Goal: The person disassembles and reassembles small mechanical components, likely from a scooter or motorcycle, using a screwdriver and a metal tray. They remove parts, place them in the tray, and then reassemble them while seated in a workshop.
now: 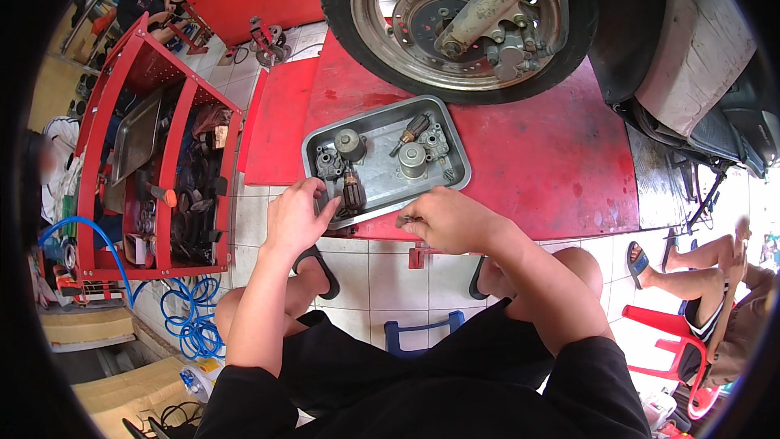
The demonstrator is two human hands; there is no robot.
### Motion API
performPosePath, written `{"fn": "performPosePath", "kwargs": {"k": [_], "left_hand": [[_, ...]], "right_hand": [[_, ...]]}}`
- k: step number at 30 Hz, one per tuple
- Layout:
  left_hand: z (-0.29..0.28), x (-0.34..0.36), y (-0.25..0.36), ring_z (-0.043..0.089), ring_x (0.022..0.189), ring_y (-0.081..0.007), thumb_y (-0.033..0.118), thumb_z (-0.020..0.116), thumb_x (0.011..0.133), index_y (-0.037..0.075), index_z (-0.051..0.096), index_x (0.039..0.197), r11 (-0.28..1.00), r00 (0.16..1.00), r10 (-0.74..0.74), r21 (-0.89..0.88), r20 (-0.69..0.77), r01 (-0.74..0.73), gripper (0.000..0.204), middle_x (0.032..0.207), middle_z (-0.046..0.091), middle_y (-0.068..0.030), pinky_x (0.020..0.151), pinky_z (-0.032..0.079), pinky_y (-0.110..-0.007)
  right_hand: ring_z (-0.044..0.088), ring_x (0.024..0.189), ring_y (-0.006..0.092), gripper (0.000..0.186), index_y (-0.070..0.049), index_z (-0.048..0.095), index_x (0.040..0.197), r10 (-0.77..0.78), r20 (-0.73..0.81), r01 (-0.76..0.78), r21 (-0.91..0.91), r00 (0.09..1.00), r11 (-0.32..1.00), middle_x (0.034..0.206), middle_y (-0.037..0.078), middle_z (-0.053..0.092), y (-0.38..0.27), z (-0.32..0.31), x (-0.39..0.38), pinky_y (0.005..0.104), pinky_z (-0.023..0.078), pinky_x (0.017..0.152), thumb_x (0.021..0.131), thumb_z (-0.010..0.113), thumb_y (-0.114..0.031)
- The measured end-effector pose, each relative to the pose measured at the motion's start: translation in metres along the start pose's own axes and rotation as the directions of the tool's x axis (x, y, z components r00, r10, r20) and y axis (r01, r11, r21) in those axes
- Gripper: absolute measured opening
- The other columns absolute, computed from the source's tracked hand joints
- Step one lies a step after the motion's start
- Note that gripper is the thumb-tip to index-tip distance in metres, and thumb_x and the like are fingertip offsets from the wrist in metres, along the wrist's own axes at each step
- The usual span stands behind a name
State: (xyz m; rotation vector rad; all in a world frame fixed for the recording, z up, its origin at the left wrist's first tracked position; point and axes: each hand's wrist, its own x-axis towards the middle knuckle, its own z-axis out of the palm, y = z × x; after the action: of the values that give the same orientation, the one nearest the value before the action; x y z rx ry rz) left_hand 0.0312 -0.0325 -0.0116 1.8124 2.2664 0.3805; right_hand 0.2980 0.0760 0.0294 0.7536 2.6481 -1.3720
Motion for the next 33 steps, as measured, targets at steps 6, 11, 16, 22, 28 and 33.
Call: {"fn": "performPosePath", "kwargs": {"k": [6, 11, 16, 22, 28, 33], "left_hand": [[-0.0005, -0.0003, 0.0006, 0.074, 0.087, -0.0367, 0.032, 0.078, 0.089, 0.004, 0.069, 0.107, 1.0, 1.0, 0.0, 0.001, 0.002, 0.0, 0.034, 0.101, 0.074, -0.0156, 0.074, 0.058, -0.048], [-0.0033, 0.0006, 0.0041, 0.074, 0.09, -0.0353, 0.032, 0.078, 0.089, 0.003, 0.07, 0.107, 1.0, 0.999, -0.028, -0.006, 0.023, 0.028, 0.035, 0.101, 0.075, -0.0154, 0.077, 0.058, -0.047], [-0.0033, 0.0002, 0.0045, 0.074, 0.09, -0.0354, 0.032, 0.078, 0.089, 0.003, 0.07, 0.106, 1.0, 1.0, -0.025, -0.002, 0.016, 0.025, 0.035, 0.101, 0.075, -0.0155, 0.077, 0.058, -0.047], [-0.0032, 0.0, 0.0033, 0.074, 0.085, -0.037, 0.032, 0.078, 0.088, 0.004, 0.07, 0.106, 1.0, 1.0, 0.006, 0.004, -0.001, -0.006, 0.034, 0.099, 0.074, -0.0159, 0.073, 0.059, -0.048], [-0.0038, 0.0001, 0.0042, 0.073, 0.087, -0.0356, 0.033, 0.078, 0.089, 0.003, 0.07, 0.106, 1.0, 1.0, -0.02, -0.001, 0.015, 0.02, 0.035, 0.098, 0.074, -0.0156, 0.076, 0.058, -0.047], [-0.0028, -0.0001, 0.0027, 0.074, 0.086, -0.0369, 0.032, 0.078, 0.089, 0.004, 0.069, 0.106, 1.0, 1.0, -0.006, 0.011, 0.01, 0.005, 0.034, 0.1, 0.074, -0.016, 0.074, 0.059, -0.049]], "right_hand": [[0.072, 0.098, 0.0385, 0.025, 0.0, 0.075, 0.113, -0.026, -0.011, 0.026, -0.013, 1.0, 1.0, 0.101, 0.022, 0.075, 0.0027, 0.0018, -0.0001, 0.0454, 0.056, 0.089, 0.095, 0.061, -0.01], [0.071, 0.101, 0.0391, 0.025, 0.0, 0.076, 0.111, -0.027, -0.017, 0.026, -0.032, 1.0, 0.999, 0.103, 0.021, 0.076, 0.0043, 0.0028, 0.0007, 0.0466, 0.055, 0.091, 0.095, 0.06, -0.009], [0.071, 0.1, 0.0399, 0.024, 0.0, 0.076, 0.111, -0.005, -0.009, 0.004, -0.029, 1.0, 1.0, 0.103, 0.021, 0.076, 0.0004, 0.0007, 0.0, 0.0468, 0.056, 0.09, 0.095, 0.06, -0.01], [0.071, 0.101, 0.0398, 0.023, 0.0, 0.076, 0.11, -0.054, -0.053, 0.055, 0.004, 0.997, 0.998, 0.103, 0.021, 0.075, 0.0044, 0.003, 0.0007, 0.0469, 0.055, 0.091, 0.096, 0.06, -0.01], [0.07, 0.103, 0.0395, 0.024, 0.0, 0.076, 0.111, -0.034, -0.026, 0.034, -0.03, 0.999, 0.999, 0.105, 0.021, 0.075, 0.0027, 0.0027, 0.0013, 0.047, 0.055, 0.093, 0.095, 0.061, -0.01], [0.07, 0.102, 0.0398, 0.024, -0.002, 0.076, 0.111, -0.059, -0.033, 0.058, -0.034, 0.998, 0.998, 0.104, 0.021, 0.076, 0.0051, 0.0049, 0.0015, 0.0477, 0.054, 0.092, 0.095, 0.061, -0.011]]}}
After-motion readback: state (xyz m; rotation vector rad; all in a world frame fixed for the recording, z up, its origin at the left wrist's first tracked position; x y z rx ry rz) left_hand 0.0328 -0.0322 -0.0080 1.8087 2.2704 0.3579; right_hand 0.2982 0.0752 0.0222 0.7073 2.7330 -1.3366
